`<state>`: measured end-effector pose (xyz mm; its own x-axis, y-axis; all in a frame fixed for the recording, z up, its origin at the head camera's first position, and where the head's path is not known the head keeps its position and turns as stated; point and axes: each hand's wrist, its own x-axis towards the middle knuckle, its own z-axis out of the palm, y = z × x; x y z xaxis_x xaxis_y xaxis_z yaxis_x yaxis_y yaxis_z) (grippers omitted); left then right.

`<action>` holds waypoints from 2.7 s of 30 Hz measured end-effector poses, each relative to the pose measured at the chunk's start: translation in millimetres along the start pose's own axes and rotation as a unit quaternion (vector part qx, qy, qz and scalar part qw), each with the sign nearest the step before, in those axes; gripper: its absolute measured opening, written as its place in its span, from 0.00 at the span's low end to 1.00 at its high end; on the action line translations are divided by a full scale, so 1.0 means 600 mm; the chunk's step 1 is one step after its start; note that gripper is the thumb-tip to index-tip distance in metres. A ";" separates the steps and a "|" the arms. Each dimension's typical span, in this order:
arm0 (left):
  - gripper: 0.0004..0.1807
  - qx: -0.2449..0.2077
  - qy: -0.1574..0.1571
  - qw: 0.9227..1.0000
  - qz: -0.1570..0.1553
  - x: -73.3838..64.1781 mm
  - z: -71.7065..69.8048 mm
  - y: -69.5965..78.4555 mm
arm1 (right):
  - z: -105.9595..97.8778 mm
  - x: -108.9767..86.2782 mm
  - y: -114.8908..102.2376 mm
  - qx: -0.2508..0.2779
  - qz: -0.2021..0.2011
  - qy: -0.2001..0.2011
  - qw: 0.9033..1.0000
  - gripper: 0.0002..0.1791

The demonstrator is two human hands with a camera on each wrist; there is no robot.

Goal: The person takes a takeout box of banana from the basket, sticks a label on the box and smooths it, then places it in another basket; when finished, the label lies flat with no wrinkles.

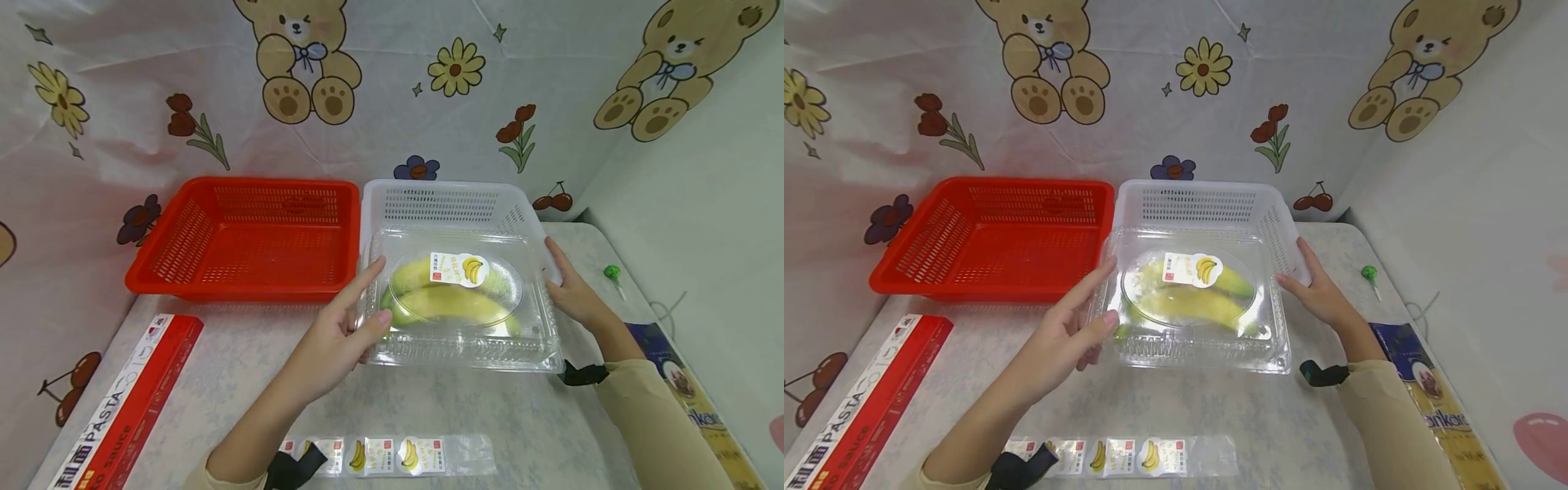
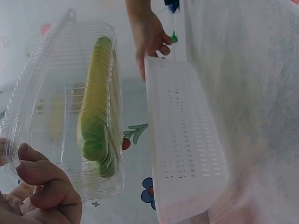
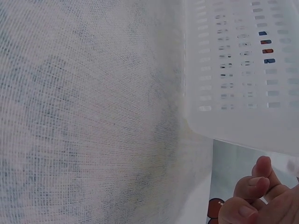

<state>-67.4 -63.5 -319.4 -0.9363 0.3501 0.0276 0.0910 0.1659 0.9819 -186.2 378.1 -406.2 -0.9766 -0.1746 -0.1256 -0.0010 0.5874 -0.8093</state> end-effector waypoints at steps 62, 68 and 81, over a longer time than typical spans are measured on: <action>0.35 0.052 -0.001 0.992 -0.117 0.305 0.042 -0.058 | 0.003 -0.001 -0.007 0.005 0.026 -0.009 1.000 0.51; 0.35 0.087 -0.005 0.988 -0.125 0.306 0.044 -0.060 | 0.004 0.000 -0.006 0.008 0.023 -0.007 1.000 0.52; 0.36 0.242 -0.004 0.957 -0.158 0.318 0.050 -0.070 | 0.002 0.001 -0.005 -0.003 0.010 -0.011 1.000 0.50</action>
<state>-239.5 24.1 -361.0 -0.9403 0.2187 -0.2609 -0.0490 0.6714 0.7395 -186.4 375.5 -404.5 -0.9716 -0.1792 -0.1544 0.0177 0.5958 -0.8029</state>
